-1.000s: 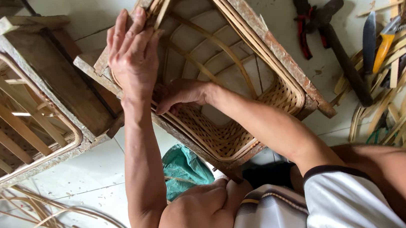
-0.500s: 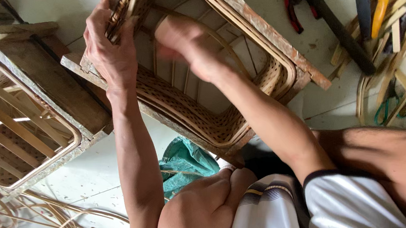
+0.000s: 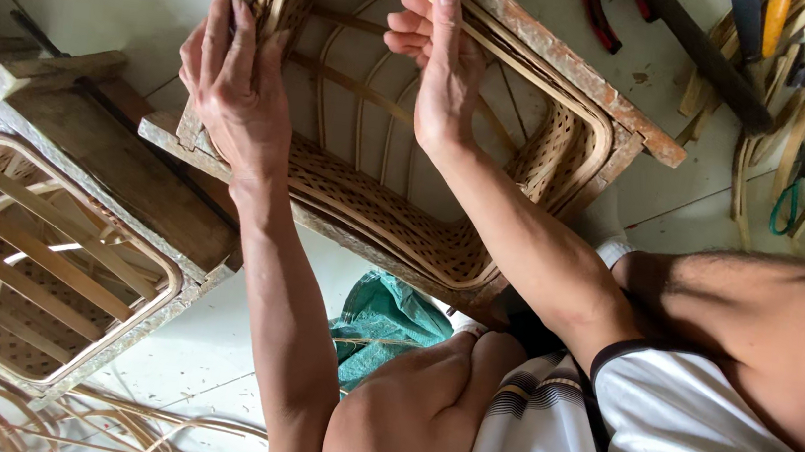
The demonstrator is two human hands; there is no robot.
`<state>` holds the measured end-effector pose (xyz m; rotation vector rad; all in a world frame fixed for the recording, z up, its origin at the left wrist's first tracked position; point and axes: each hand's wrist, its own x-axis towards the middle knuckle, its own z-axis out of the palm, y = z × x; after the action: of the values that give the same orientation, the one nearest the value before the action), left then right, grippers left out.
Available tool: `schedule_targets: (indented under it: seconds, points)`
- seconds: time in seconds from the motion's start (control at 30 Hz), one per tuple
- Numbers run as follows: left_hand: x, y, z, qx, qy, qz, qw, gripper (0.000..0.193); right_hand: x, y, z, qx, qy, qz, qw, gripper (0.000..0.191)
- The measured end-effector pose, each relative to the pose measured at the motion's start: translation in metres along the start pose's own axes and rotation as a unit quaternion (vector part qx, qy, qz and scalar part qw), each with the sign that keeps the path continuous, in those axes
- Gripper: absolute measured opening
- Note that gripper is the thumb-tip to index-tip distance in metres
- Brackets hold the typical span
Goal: The person inserts thin wooden strips into a rectangular woven basket frame, secures them with a hammer and pliers, and applies glue along the edges. The person works on the basket while seated on the floor.
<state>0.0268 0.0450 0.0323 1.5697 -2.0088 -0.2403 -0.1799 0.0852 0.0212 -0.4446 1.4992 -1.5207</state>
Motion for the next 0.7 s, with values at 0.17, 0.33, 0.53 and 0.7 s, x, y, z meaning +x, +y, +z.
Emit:
schedule_targets:
  seconds: [0.17, 0.33, 0.53, 0.7]
  points:
    - [0.0, -0.005, 0.009, -0.009, 0.032, -0.006, 0.999, 0.033, -0.002, 0.014, -0.002, 0.032, 0.011, -0.005, 0.999, 0.072]
    - [0.006, 0.009, -0.002, 0.023, 0.029, -0.009, 0.999, 0.031, -0.004, 0.018, -0.002, 0.018, 0.012, -0.031, 0.999, 0.072]
    - [0.008, 0.043, -0.036, -0.027, 0.023, -0.023, 0.999, 0.033, -0.042, -0.04, 0.011, 0.137, -0.207, 0.065, 0.967, 0.054]
    - [0.001, 0.03, -0.027, -0.017, 0.017, -0.047, 0.999, 0.032, 0.002, -0.215, 0.041, 0.104, -0.405, -0.208, 0.884, 0.042]
